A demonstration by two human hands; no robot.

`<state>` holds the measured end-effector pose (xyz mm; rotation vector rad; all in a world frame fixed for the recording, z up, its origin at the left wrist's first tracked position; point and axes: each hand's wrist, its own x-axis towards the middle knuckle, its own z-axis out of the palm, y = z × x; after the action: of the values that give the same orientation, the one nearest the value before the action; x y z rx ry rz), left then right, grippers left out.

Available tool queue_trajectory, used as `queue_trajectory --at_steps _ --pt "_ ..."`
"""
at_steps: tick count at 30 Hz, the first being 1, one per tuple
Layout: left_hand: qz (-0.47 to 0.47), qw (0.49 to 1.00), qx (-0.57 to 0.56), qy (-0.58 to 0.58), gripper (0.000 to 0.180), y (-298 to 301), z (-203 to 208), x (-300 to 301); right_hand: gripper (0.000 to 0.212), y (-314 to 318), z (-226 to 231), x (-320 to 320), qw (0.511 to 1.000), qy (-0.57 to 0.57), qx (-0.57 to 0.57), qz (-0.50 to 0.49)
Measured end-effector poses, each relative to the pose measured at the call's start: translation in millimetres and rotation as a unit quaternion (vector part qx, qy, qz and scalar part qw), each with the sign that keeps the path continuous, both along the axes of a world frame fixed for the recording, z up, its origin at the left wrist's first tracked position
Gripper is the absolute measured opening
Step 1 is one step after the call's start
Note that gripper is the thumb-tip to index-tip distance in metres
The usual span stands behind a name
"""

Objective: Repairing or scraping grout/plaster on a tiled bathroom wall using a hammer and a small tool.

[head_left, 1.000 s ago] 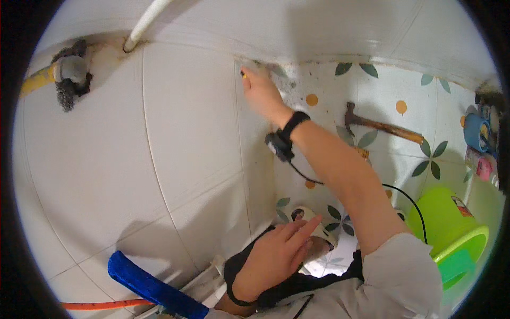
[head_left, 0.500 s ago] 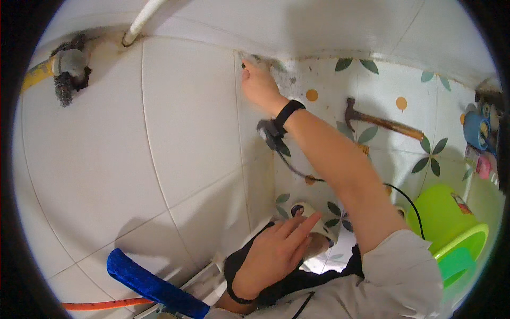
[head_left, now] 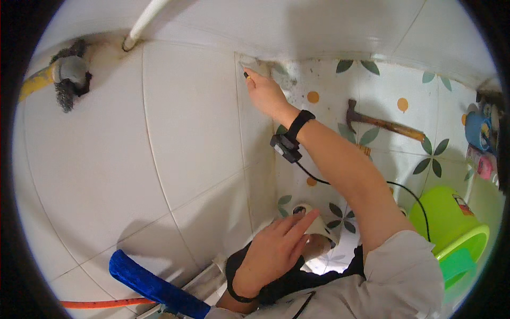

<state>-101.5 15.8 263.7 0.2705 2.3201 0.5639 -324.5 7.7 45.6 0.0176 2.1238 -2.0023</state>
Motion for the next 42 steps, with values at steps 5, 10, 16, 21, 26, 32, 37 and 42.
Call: queue_trajectory --at_steps 5,10,16,21,26,32,37,42 --pt "-0.007 1.000 0.008 -0.008 0.052 6.4 6.6 8.4 0.039 -6.4 -7.1 -18.4 0.993 0.087 0.027 -0.076" --pt "-0.001 1.000 -0.010 0.003 0.052 4.6 2.9 -0.6 0.037 0.2 0.0 -7.4 0.998 0.055 -0.019 -0.031" --pt "-0.022 1.000 0.003 0.020 0.054 9.3 1.9 0.6 0.036 2.6 -7.8 -14.3 0.999 0.052 -0.015 -0.006" --pt "-0.009 1.000 -0.006 0.003 0.055 13.5 7.8 4.7 0.036 4.6 -0.7 -4.4 0.998 0.045 -0.034 -0.005" --pt "-0.029 0.999 0.016 0.028 0.053 12.2 -1.0 1.9 0.038 6.2 -9.7 -25.9 0.997 0.074 -0.004 -0.025" --pt "-0.025 0.999 0.002 0.022 0.053 11.4 6.1 7.0 0.039 0.8 -5.4 -9.8 0.999 0.040 0.002 -0.023" --pt "-0.008 1.000 -0.013 0.000 0.055 8.3 1.0 2.8 0.040 6.4 -8.4 -11.0 0.999 0.042 -0.003 -0.003" --pt "-0.013 1.000 0.012 0.019 0.055 10.8 5.1 4.6 0.040 10.3 3.8 -14.0 0.999 0.035 -0.004 0.006"
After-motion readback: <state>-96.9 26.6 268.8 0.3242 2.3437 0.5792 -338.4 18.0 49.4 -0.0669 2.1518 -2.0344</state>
